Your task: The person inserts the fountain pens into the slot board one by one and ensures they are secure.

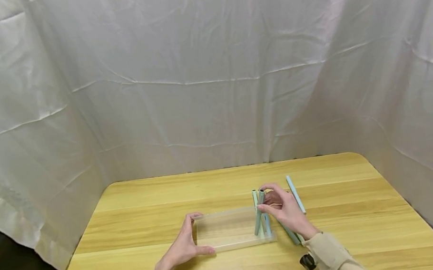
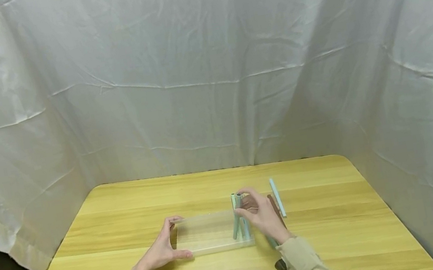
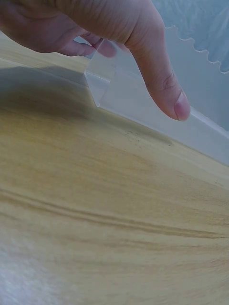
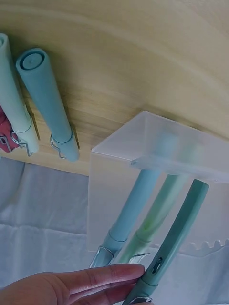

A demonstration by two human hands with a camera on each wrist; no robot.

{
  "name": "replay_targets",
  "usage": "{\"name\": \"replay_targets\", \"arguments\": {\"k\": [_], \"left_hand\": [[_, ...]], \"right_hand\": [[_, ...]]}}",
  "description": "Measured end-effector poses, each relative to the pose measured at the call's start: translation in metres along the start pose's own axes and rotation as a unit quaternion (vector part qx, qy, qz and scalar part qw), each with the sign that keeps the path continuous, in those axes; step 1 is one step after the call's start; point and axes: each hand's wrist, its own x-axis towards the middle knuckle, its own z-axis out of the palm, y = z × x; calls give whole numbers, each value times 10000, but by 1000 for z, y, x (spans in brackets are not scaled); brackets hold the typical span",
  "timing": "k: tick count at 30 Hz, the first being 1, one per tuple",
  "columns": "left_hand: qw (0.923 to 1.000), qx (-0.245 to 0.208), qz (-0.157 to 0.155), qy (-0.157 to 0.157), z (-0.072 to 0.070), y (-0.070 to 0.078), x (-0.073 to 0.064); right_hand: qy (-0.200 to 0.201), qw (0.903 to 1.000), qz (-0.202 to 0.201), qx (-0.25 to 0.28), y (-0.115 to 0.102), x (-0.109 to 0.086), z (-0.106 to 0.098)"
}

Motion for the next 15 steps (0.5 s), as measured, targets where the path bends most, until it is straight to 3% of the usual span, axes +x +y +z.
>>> {"name": "replay_targets", "arguments": {"k": [15], "left_hand": [[10000,25,-29,-17,0,0,0]], "right_hand": [[-283,9992,-78,-260,-1,-1,6]]}}
